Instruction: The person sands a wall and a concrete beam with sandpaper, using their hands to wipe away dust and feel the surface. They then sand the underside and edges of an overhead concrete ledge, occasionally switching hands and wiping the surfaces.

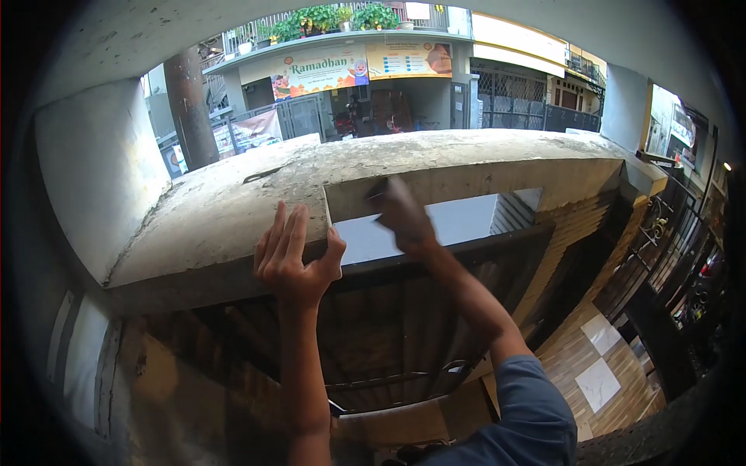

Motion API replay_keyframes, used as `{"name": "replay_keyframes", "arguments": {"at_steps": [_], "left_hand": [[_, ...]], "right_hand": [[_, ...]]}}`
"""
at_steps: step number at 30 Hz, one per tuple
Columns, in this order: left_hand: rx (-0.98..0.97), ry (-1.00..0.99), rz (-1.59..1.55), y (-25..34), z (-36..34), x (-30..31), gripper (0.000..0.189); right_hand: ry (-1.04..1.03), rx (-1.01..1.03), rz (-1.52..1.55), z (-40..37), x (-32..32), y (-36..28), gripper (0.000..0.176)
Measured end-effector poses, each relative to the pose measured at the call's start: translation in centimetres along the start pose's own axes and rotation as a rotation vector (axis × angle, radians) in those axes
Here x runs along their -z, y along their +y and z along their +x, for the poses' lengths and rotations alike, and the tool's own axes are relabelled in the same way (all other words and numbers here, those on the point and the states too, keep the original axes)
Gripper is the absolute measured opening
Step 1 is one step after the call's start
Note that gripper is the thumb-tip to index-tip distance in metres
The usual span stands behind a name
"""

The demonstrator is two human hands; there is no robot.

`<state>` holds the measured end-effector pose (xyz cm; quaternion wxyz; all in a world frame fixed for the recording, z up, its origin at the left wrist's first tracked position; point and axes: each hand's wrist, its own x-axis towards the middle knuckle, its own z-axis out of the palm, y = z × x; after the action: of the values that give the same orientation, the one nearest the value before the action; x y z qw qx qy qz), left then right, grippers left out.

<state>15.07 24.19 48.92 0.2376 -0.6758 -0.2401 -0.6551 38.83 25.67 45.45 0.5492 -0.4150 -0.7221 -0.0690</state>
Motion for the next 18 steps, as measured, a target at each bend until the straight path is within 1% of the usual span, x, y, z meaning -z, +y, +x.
{"name": "replay_keyframes", "arguments": {"at_steps": [1, 3, 4, 6, 9, 11, 13, 14, 15, 16, 17, 18], "left_hand": [[0.001, -0.003, 0.007, 0.1, -0.1, 0.0, 0.034], [-0.006, -0.004, 0.019, 0.1, 0.0, 0.0, 0.034], [-0.016, -0.01, 0.03, -0.1, -0.1, 0.0, 0.034], [-0.039, -0.041, 0.034, -0.3, -0.3, -0.3, 0.033], [-0.022, -0.072, 0.054, 0.1, 0.0, -0.2, 0.032], [-0.011, -0.068, 0.047, 0.2, -0.1, -0.4, 0.032], [-0.001, -0.051, 0.039, 0.2, 0.0, -0.4, 0.031], [-0.017, -0.053, 0.028, 0.1, -0.1, -0.3, 0.031], [-0.03, -0.049, 0.022, 0.0, 0.0, -0.2, 0.03], [-0.024, -0.053, 0.016, -0.1, -0.1, -0.2, 0.03], [-0.012, -0.042, 0.014, -0.2, -0.1, -0.1, 0.03], [-0.006, -0.038, -0.002, -0.2, -0.1, 0.0, 0.031]], "right_hand": [[0.138, 0.083, 0.078, -0.9, 1.2, 2.8, 0.028], [0.491, 0.336, -0.155, -4.2, 5.1, 11.6, 0.034], [0.654, 0.292, -0.225, -5.1, 9.2, 13.5, 0.036], [0.83, 0.227, -0.296, -4.6, 10.8, 15.5, 0.041], [0.9, 0.019, -0.489, -5.4, 7.7, 19.2, 0.045], [0.922, -0.107, -0.629, -5.9, 5.4, 20.4, 0.048], [0.887, -0.2, -0.431, -4.5, -0.1, 16.2, 0.046], [0.877, -0.05, -0.596, -3.0, -4.0, 10.4, 0.056], [0.76, 0.051, -0.686, -2.4, -6.6, 6.1, 0.046], [0.288, -0.728, -0.605, 0.8, -7.3, 1.3, 0.031], [0.231, -0.156, -0.506, -0.5, -6.6, 0.0, 0.027], [0.069, 0.387, -0.384, -1.7, -6.0, -1.4, 0.025]]}}
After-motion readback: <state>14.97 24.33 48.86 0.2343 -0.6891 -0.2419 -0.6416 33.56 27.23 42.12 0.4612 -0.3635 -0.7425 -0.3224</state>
